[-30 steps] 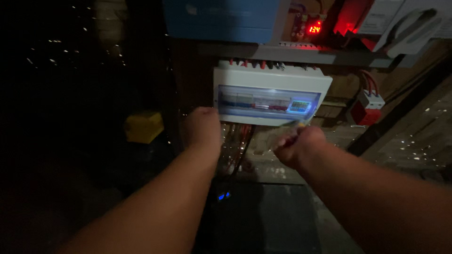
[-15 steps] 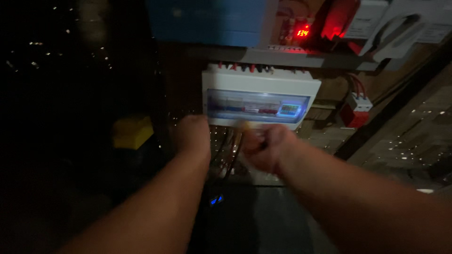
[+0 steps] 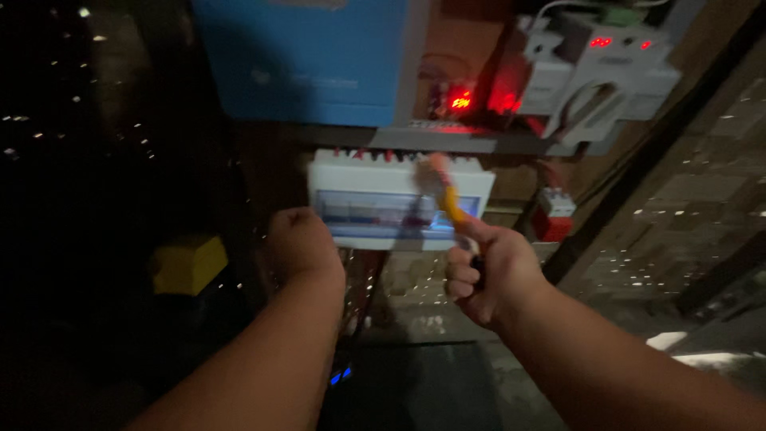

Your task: The person picks up a brush and walks to an electrical panel. They use the brush to dust the surfaces of a solar charge controller, power inverter, and circuit breaker box.

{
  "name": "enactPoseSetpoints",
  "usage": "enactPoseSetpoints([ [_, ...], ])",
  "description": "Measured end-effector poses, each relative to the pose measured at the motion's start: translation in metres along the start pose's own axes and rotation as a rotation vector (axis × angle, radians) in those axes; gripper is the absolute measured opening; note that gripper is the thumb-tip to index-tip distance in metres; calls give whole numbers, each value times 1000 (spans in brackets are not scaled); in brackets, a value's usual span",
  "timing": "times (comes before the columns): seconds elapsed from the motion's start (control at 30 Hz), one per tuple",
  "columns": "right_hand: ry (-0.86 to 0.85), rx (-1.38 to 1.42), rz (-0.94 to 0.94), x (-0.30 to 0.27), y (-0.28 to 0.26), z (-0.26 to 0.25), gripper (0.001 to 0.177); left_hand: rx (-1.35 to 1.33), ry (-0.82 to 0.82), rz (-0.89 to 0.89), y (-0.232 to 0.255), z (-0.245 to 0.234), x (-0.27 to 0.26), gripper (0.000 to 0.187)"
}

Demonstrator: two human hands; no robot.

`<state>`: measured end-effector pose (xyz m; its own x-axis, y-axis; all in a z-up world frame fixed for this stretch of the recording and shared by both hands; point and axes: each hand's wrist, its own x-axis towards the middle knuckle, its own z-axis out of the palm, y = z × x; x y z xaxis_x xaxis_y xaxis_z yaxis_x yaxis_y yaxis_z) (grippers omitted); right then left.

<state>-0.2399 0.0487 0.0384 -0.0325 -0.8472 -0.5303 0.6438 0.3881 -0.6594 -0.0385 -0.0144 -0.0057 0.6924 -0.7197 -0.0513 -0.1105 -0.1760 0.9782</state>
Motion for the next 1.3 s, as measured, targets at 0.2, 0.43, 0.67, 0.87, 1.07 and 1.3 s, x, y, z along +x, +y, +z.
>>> enactPoseSetpoints([
  [0.2,151,16,-154,4,-12,-16,12,-188,-40,91,0,34,-11,24],
  [0.43,-255,-452,-98,-27,-14,17,32,-142,11,191,24,45,-4,19],
  [0.67,-196,-449,-654,-60,-88,68,52,-241,-59,218,111,25,-1,24],
  [0.87,-361,-657,-832,-47,-181,148,37,-518,-137,177,171,9,-15,23],
  [1.07,170,-2192,-1078,69,-177,138,21,-446,-45,94,169,-4,-19,21],
  [1.3,8,-2319,-1200,125,-156,62,19,-420,-32,53,158,-17,-21,22],
])
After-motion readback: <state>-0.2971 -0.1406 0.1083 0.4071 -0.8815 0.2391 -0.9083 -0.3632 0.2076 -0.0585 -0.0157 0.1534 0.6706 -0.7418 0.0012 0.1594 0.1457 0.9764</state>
